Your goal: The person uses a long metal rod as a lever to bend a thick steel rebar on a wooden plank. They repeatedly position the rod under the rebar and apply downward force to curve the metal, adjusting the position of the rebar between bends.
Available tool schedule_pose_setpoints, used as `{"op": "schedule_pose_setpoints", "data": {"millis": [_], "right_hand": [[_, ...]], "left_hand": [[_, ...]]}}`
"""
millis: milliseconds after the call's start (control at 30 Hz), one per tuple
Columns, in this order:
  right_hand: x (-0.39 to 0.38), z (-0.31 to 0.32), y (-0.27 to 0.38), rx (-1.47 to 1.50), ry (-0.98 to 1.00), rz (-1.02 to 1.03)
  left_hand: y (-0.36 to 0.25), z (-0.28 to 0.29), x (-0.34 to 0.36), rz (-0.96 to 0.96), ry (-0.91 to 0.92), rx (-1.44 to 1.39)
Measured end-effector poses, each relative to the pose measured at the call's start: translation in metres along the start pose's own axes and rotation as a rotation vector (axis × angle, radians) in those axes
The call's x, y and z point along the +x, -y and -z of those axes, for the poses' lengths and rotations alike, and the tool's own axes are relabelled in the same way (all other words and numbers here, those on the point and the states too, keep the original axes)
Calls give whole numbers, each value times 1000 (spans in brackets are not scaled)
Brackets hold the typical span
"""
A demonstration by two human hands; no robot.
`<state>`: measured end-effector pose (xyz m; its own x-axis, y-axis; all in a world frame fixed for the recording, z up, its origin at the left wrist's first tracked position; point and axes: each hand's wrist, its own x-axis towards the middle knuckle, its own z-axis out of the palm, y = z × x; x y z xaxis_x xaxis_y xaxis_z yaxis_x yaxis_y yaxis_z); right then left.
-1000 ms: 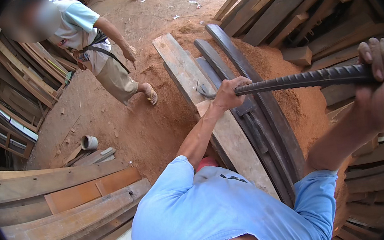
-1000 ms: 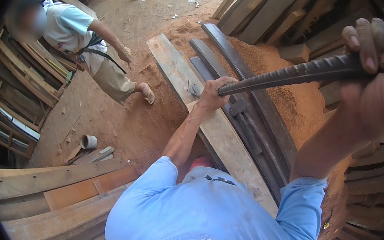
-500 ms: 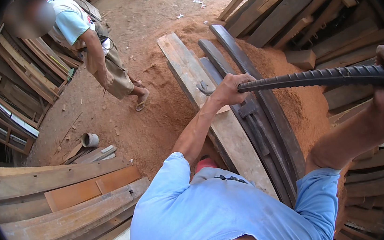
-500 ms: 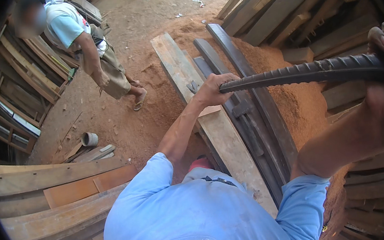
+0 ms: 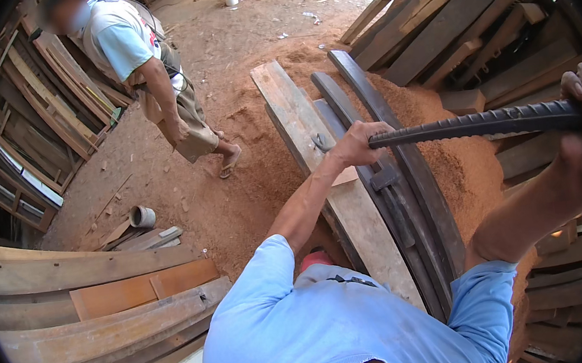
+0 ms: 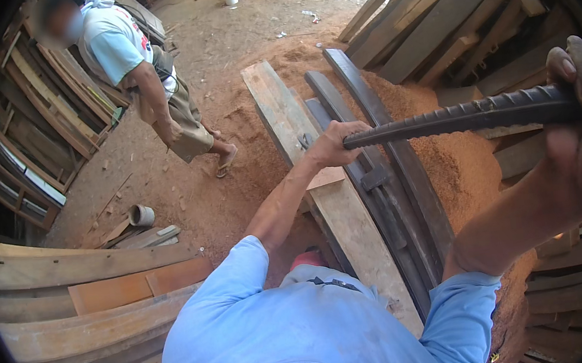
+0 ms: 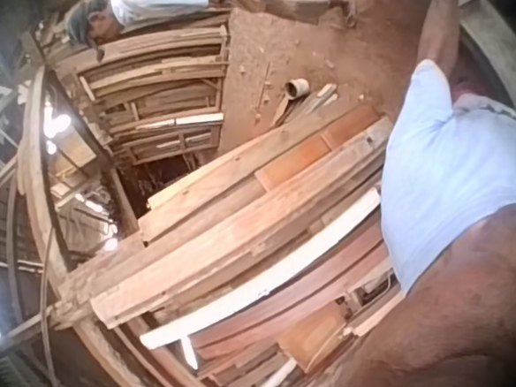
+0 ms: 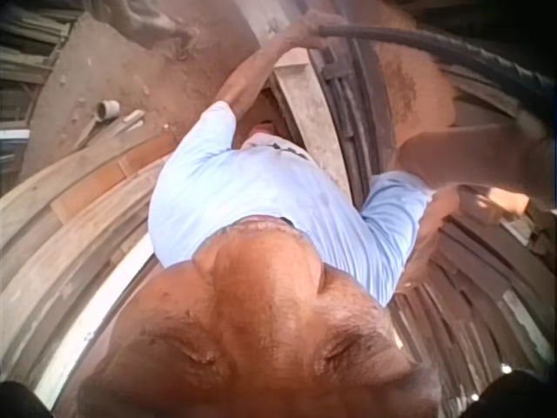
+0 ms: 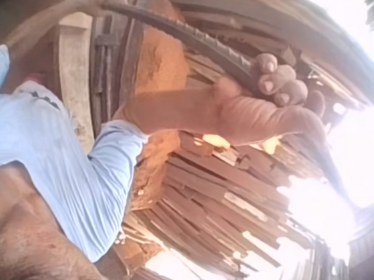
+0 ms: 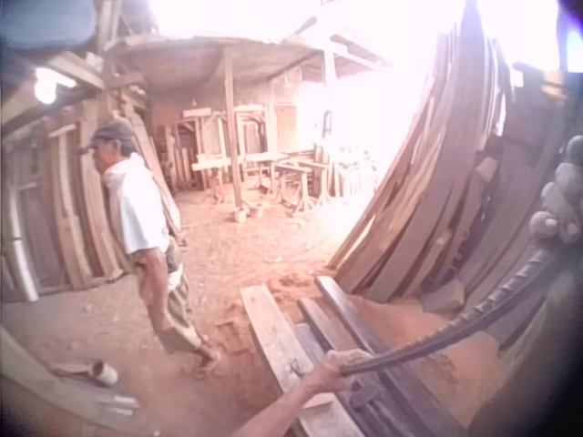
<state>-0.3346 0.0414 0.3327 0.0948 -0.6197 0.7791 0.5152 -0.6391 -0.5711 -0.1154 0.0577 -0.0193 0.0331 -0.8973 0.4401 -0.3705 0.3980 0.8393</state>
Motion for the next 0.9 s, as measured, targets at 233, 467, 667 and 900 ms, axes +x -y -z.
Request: {"op": "schedule_pose_setpoints", "data": {"millis": [233,467,667,900], "right_hand": [[5,39,-14,338,347,-18],[-85,89,31,488,107,-103],[-107,99,36,500,68,-90],[-132,100,43,432,60,-34]], "left_hand": [[12,-4,-4,62,-59,58],[66,-6,-103,235,-239,634],[152,-31,-187,471,-87,903],[187,-6,-166,632,-303,877]]}}
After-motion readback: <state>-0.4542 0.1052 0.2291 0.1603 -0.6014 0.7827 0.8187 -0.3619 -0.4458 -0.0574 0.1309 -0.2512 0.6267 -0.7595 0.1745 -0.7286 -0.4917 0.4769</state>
